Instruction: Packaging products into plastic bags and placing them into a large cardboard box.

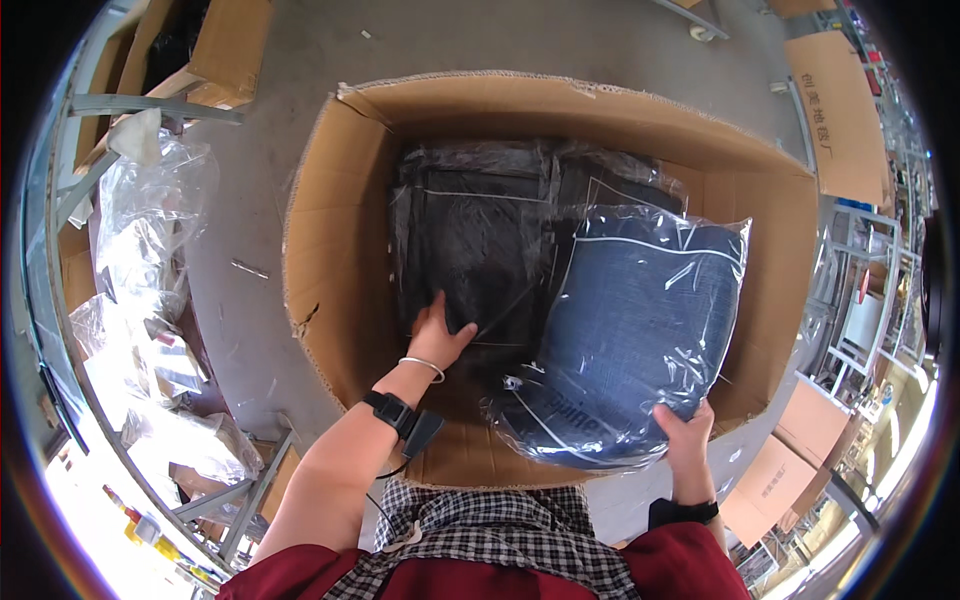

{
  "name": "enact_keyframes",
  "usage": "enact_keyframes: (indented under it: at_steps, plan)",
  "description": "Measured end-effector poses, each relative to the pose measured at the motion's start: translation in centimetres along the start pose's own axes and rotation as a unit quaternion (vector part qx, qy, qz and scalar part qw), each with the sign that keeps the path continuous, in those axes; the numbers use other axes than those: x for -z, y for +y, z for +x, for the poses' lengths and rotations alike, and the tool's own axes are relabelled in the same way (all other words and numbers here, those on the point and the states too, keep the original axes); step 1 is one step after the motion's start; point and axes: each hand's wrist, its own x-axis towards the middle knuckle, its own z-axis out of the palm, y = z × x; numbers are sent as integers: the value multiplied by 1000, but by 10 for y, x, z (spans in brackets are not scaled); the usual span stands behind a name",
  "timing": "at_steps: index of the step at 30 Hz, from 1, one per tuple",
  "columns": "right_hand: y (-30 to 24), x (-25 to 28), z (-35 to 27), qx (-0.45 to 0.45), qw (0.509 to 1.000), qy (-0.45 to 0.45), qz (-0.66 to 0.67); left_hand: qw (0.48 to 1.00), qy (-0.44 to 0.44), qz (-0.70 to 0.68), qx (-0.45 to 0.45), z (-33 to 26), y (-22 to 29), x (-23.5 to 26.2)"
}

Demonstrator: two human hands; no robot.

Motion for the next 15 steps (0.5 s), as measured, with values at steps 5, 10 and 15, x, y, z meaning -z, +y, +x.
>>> enact_keyframes:
  at_steps: [5,10,15]
  plan:
    - [-67,-36,-58,-8,992,-107,60,963,-226,-137,47,-30,5,12]
    - [-160,-61,-117,37,963,-243,109,793,-415,-405,185,-81,10,26]
    - [-205,-117,-148,176,925,-309,133,626,-473,-614,91,-115,2,0]
